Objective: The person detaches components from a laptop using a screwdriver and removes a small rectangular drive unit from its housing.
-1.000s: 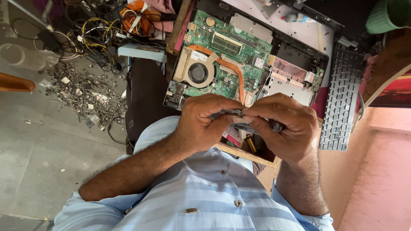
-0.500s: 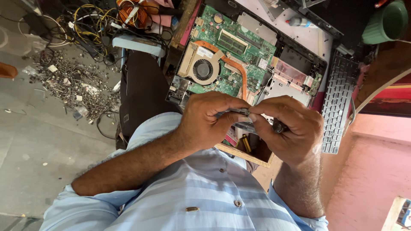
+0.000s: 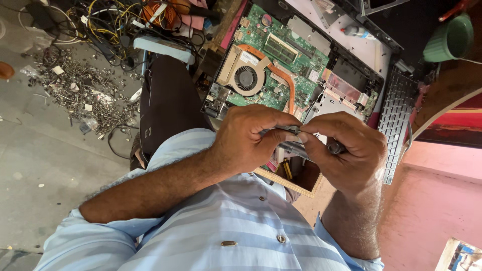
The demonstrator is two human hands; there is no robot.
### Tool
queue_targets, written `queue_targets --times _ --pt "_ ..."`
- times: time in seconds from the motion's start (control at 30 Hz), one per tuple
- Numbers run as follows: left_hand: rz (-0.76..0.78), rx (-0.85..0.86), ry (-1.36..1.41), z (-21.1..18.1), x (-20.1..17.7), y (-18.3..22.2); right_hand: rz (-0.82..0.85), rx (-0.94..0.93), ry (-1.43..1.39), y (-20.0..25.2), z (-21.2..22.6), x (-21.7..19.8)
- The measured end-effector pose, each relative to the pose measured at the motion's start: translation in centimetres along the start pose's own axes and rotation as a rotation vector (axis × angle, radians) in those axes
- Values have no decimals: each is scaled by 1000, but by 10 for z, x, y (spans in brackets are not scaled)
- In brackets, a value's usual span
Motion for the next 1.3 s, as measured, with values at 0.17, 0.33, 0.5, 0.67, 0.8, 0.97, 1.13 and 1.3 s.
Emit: queue_targets --times 0.17,0.33,0.5,0.67,0.8,0.97,1.13,1.3 --pt "-9 15 -22 -2 -1 2 -11 33 20 1 2 1" --pt "-5 0 -49 -3 -2 3 -21 26 -5 2 3 2" --pt "15 -47 -37 -5 0 2 1 23 -15 5 2 1" --pt "75 -105 -40 -9 1 1 -27 -6 26 8 -3 2" --pt "25 44 -77 -15 -1 0 -72 44 41 12 -9 -1" --pt "9 104 -77 -15 -2 -4 -89 -20 37 8 -10 1" --pt "-2 35 -57 -7 0 -3 -47 8 1 4 -9 5" --pt "-11 25 -55 -2 -1 -2 -21 -9 -2 -1 -6 6"
Point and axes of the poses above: each hand's wrist, its own y-axis away from the middle knuckle, its own x-axis out of the palm, z = x × y, the point moved 6 cm from there along -y, towards the middle knuckle, and after that the axes turned 8 degrees about y, right-handed, at the moved point
